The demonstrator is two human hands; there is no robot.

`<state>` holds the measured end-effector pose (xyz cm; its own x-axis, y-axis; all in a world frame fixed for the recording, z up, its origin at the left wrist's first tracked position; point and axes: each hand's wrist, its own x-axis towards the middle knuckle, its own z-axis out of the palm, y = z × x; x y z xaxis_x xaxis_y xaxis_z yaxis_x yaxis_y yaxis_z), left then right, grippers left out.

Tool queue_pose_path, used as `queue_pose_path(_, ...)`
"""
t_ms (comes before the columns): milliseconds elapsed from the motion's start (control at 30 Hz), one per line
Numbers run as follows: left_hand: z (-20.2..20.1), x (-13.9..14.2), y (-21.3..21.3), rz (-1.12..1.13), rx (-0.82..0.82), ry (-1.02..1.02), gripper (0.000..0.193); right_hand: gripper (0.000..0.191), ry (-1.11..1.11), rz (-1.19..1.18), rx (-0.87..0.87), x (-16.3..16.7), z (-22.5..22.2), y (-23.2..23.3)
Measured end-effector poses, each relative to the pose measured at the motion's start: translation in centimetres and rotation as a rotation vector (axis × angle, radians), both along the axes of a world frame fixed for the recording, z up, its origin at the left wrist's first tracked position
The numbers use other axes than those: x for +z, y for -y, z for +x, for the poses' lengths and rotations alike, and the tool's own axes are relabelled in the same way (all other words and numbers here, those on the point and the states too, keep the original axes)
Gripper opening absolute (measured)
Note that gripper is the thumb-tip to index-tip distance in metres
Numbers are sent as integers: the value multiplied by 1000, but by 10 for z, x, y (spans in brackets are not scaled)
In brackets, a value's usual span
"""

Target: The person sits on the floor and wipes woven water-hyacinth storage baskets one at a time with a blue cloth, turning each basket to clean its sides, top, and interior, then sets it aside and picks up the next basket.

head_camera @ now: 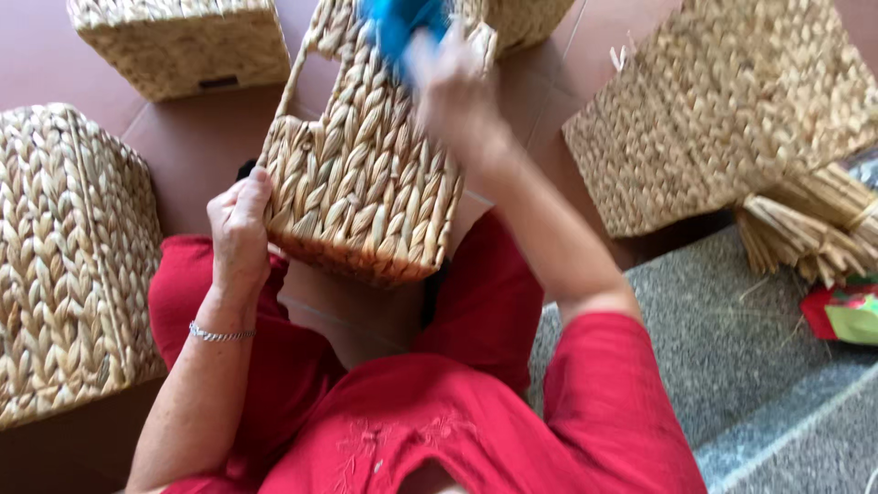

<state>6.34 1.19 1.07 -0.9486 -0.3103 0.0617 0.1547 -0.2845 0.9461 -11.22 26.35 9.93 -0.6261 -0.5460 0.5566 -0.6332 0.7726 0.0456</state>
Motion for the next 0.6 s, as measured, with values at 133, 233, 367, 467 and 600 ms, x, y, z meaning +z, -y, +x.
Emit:
queue_pose_path(133,-9,-4,5,-25,2,20,31,27,81,-81,544,12,142,2)
queue_pose_path(233,-13,-7,7,-9,-59,56,27,33,67,-72,596,17,167,1)
queue_pose_path(367,-11,-11,1,-25,-89,-8,32,28,80,-84,326,12,74,2)
queue_pose_path(467,-8,-11,-5,27,-175,-35,21,25,-9,-72,80,-2,-13,-9)
queue_pose_path(600,-3,-6,-22,-68,-336,74,31,33,-93,-66,-105,-25,-69,-38)
